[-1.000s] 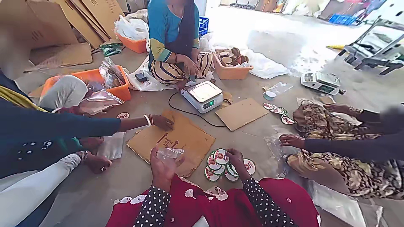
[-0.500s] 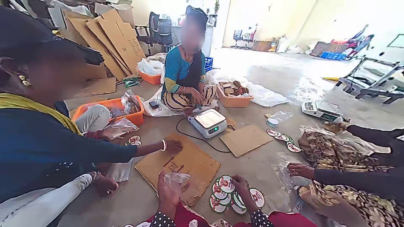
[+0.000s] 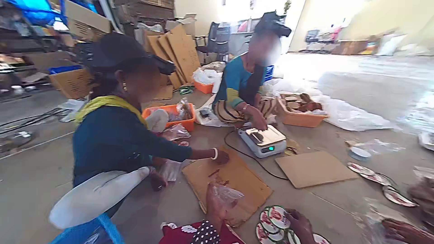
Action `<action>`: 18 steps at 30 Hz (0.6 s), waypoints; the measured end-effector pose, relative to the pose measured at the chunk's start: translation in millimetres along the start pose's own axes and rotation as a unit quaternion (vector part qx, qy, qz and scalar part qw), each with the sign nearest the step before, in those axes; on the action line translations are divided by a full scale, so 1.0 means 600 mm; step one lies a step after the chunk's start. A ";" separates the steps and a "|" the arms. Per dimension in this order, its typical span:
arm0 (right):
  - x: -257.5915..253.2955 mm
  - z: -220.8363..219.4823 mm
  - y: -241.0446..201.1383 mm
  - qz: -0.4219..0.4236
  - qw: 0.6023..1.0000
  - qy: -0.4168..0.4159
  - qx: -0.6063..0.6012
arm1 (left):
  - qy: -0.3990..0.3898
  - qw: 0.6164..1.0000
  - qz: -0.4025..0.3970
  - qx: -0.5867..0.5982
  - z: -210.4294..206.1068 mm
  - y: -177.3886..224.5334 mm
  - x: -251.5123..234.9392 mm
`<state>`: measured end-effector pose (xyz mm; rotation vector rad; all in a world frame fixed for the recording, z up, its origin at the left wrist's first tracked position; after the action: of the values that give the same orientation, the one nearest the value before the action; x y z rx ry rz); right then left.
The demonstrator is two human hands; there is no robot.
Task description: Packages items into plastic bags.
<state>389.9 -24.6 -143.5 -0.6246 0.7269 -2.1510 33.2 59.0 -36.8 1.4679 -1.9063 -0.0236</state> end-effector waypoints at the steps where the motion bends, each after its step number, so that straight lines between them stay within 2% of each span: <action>1: -0.001 -0.001 -0.001 0.008 1.000 -0.005 0.001 | -0.004 1.000 0.003 -0.003 -0.003 0.003 0.003; 6: -0.007 -0.004 0.004 0.034 0.999 -0.020 0.017 | -0.005 1.000 0.019 0.015 0.005 -0.004 -0.013; 18: -0.007 -0.006 0.001 0.035 0.998 -0.036 0.047 | 0.028 0.999 0.023 0.011 0.009 -0.001 -0.013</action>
<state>390.2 -20.8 -147.1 -0.6152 0.5962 -2.0747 31.5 63.1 -45.3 1.4241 -1.8998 0.0581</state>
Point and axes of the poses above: each hand's wrist, its own x-axis away from the middle knuckle, its own z-axis out of the back of the hand, y = z × x, the point moved 9 cm from there along -x, towards the middle knuckle, and after that the axes turned 13 degrees about x, right-handed, at the moved point
